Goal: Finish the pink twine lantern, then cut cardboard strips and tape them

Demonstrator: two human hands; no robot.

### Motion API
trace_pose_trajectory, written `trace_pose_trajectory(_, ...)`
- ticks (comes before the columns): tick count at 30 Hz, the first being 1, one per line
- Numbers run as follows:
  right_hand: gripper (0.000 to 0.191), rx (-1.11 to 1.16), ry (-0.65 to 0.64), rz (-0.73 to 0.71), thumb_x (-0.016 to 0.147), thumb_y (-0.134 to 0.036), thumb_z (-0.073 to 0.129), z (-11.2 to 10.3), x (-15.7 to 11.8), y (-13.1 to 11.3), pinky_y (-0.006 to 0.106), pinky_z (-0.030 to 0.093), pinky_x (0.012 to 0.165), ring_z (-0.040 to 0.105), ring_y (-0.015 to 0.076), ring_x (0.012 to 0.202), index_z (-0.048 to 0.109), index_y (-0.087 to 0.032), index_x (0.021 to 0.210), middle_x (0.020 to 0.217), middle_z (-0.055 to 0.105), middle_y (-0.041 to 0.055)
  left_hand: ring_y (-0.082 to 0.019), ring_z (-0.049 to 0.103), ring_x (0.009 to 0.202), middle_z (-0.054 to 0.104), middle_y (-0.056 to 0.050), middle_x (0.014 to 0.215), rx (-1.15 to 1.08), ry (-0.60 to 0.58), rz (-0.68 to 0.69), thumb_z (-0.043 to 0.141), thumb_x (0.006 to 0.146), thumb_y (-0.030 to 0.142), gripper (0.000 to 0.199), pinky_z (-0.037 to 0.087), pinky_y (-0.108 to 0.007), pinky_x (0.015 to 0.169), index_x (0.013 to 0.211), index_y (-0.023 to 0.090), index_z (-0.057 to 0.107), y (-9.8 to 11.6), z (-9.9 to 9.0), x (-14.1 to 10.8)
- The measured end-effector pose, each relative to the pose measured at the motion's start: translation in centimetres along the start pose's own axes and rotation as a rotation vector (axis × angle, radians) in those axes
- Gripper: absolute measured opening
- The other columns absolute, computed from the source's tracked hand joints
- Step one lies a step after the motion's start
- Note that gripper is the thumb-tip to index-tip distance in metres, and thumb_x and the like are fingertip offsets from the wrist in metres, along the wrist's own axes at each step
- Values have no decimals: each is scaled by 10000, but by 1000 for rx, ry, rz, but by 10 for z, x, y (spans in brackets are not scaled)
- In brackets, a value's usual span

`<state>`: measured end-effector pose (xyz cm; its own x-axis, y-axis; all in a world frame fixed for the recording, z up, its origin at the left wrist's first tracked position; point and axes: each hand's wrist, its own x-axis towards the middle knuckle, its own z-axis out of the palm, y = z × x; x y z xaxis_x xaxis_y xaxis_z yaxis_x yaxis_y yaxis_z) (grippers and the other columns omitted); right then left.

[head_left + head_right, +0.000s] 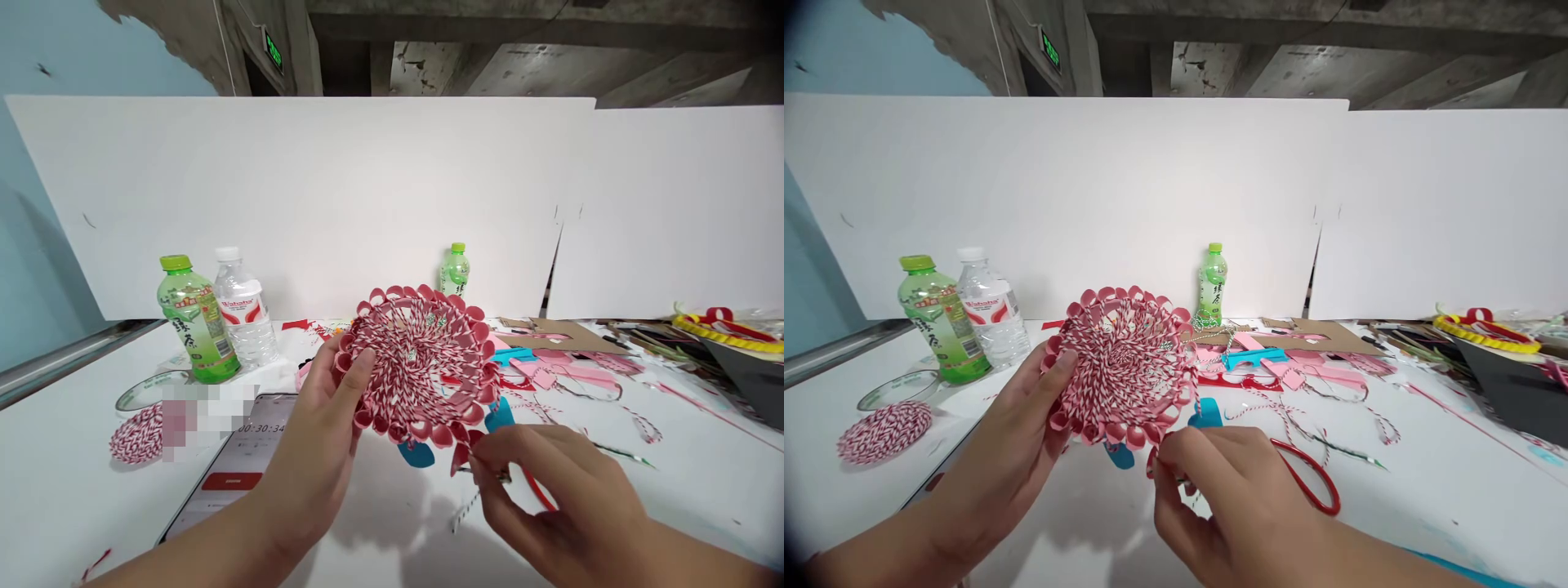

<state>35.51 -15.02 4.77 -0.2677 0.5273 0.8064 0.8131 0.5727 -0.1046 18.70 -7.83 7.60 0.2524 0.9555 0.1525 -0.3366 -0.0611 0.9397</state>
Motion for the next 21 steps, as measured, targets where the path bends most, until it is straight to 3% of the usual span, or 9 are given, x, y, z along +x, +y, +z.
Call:
trace_pose_trajectory(6, 274, -61, -5, -159, 784, 12, 439, -2, -2, 0, 221, 482, 522, 604, 120, 511, 408, -226, 917, 591, 661, -8, -175, 580, 974, 629, -27, 1148, -92, -55, -63, 577, 889, 421, 313, 475, -213, 655, 1161, 266, 572, 3, -1, 1)
trace_pose_trajectory(9, 205, -78, -6, -108, 821, -29, 431, 0, -3, 1, 216, 435, 478, 546, 106, 454, 420, -226, 878, 547, 595, -39, -157, 576, 947, 630, -15, 1134, -88, -3, -54, 596, 877, 421, 298, 469, -191, 644, 1134, 273, 578, 4, -2, -2)
trace_pose_trajectory(12, 43, -103, 0, -20, 887, -178, 481, 3, -3, 4, 219, 369, 430, 487, 100, 409, 454, -210, 899, 525, 528, -65, -122, 579, 867, 625, 17, 1146, -47, 54, -20, 643, 841, 430, 368, 465, -165, 605, 1185, 335, 549, 4, -2, -5)
trace_pose_trajectory(14, 57, -91, -21, 18, 904, -235, 502, 3, -2, 6, 220, 337, 413, 461, 98, 396, 473, -198, 936, 518, 506, -74, -128, 588, 883, 627, 21, 1147, -30, 48, 11, 652, 836, 426, 394, 483, -172, 635, 1205, 355, 535, 4, -1, -6)
trace_pose_trajectory(21, 92, -108, -105, 1, 917, -126, 427, 1, -2, 9, 235, 271, 414, 387, 103, 395, 468, -204, 891, 511, 454, -74, -174, 568, 1059, 620, 2, 1180, -34, 14, 47, 624, 867, 390, 349, 497, -227, 813, 1198, 337, 525, 0, 0, -5)
